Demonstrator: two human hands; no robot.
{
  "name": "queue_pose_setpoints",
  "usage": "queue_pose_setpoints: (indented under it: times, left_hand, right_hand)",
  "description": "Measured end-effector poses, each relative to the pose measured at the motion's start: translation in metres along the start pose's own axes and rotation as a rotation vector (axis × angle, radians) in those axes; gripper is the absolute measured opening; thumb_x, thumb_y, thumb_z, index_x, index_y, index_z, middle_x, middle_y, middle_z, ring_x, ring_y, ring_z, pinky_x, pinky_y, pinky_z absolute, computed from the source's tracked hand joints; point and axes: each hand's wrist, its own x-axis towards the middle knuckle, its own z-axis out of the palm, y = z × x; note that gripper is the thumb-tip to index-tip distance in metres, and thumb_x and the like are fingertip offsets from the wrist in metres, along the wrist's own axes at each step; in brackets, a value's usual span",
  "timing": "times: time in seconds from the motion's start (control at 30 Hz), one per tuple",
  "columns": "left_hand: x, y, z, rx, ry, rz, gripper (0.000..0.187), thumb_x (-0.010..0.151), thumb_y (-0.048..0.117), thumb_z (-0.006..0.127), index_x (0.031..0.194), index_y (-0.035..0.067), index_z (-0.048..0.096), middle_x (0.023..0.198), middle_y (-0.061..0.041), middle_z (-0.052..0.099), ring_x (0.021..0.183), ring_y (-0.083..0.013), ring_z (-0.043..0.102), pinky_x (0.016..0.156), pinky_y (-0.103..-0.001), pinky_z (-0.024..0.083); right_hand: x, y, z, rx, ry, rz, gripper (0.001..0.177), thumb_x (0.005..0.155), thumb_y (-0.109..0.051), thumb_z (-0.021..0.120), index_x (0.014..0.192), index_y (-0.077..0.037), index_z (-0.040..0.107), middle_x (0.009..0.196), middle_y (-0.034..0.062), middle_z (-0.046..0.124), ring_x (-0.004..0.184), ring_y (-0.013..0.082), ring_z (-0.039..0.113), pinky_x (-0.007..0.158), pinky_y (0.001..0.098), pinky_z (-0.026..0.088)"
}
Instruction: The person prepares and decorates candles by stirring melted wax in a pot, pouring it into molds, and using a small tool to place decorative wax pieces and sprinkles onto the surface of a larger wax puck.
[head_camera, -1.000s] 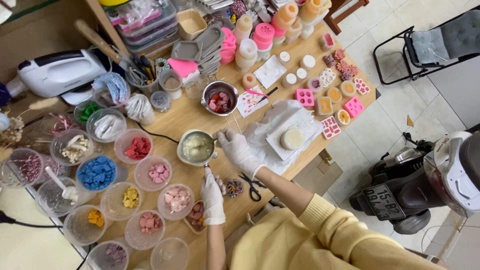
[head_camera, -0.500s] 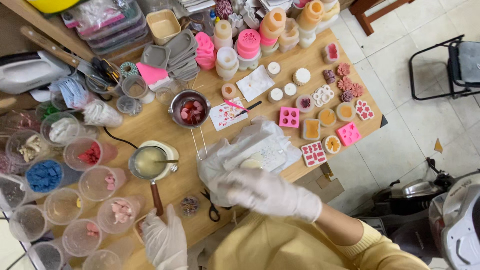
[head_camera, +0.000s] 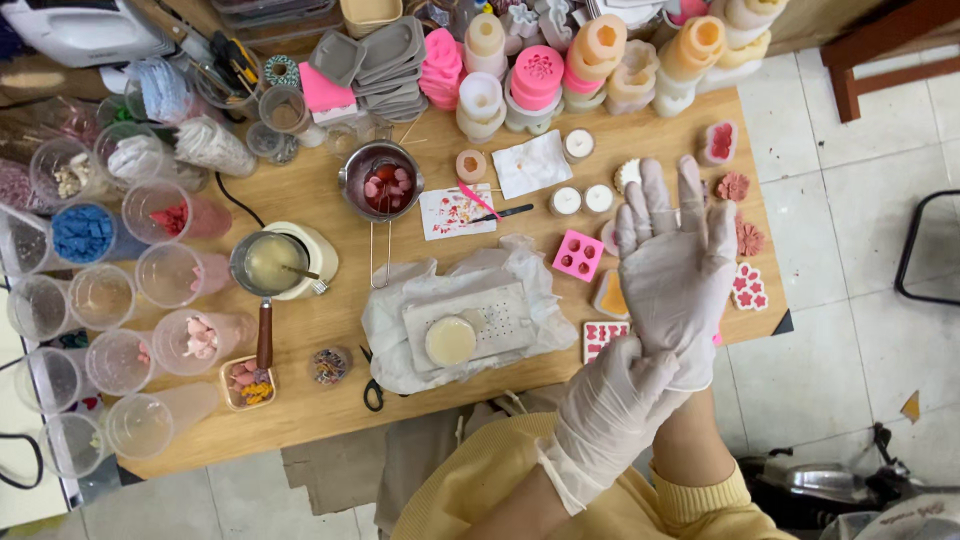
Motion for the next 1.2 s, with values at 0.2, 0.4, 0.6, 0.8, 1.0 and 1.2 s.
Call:
queue_pose_setpoints:
  times: [0.2,0.4,0.6,0.8,1.0,1.2]
  left_hand:
    - [0.011,-0.003,0.013,0.015,0.372,0.112,0.04,0.095,0.024,0.071,0.129,0.01,0.056,0.099,-0.005,0.056,0.082,-0.0262,0.062,0.066,-0.045,0.05]
    - [0.027,-0.015,0.016,0.244,0.091,-0.009,0.022,0.093,0.013,0.064,0.115,0.013,0.06,0.091,-0.004,0.053,0.079,-0.0245,0.061,0.062,-0.042,0.05]
    - [0.034,-0.032,0.024,0.463,0.058,-0.155,0.022,0.089,0.012,0.063,0.111,0.013,0.061,0.094,-0.006,0.058,0.082,-0.0249,0.063,0.061,-0.041,0.051]
    - [-0.011,-0.035,0.006,0.265,0.163,-0.353,0.028,0.097,0.024,0.065,0.116,0.005,0.06,0.092,-0.011,0.064,0.079,-0.0275,0.065,0.062,-0.042,0.052]
    - [-0.079,-0.042,-0.019,0.184,0.395,-0.607,0.027,0.091,0.024,0.075,0.113,0.011,0.066,0.082,-0.005,0.07,0.07,-0.0225,0.068,0.062,-0.037,0.055]
    - [-0.107,-0.059,-0.032,0.063,0.571,-0.903,0.034,0.086,0.017,0.077,0.116,0.009,0.063,0.081,-0.003,0.07,0.065,-0.0157,0.068,0.061,-0.03,0.056]
  right_hand:
    - [0.016,0.0,-0.023,-0.103,0.072,-0.063,0.059,0.102,-0.045,0.062,0.153,-0.022,0.044,0.158,0.0059,0.048,0.142,0.0198,0.046,0.128,0.0382,0.031]
    - [0.039,0.027,-0.034,-0.086,0.004,0.068,0.042,0.116,-0.043,0.056,0.147,-0.015,0.055,0.139,0.004,0.062,0.124,0.0189,0.057,0.117,0.0396,0.041]
    - [0.109,0.095,-0.062,0.695,-0.219,0.527,0.042,0.108,-0.043,0.053,0.14,-0.017,0.062,0.122,0.0049,0.07,0.095,0.0174,0.064,0.095,0.036,0.053]
    - [0.182,0.233,-0.123,-1.394,-0.335,0.163,0.039,0.086,-0.031,0.08,0.11,-0.003,0.067,0.097,0.0108,0.075,0.086,0.0222,0.072,0.078,0.0351,0.058]
    - [0.201,0.29,-0.149,-1.761,-0.567,-0.152,0.044,0.065,-0.023,0.09,0.097,0.0,0.07,0.092,0.0243,0.071,0.088,0.041,0.068,0.078,0.0471,0.054]
    - [0.205,0.302,-0.152,-1.898,-0.564,-0.177,0.021,0.078,-0.015,0.08,0.094,-0.004,0.072,0.089,0.0205,0.072,0.088,0.039,0.07,0.079,0.0464,0.055]
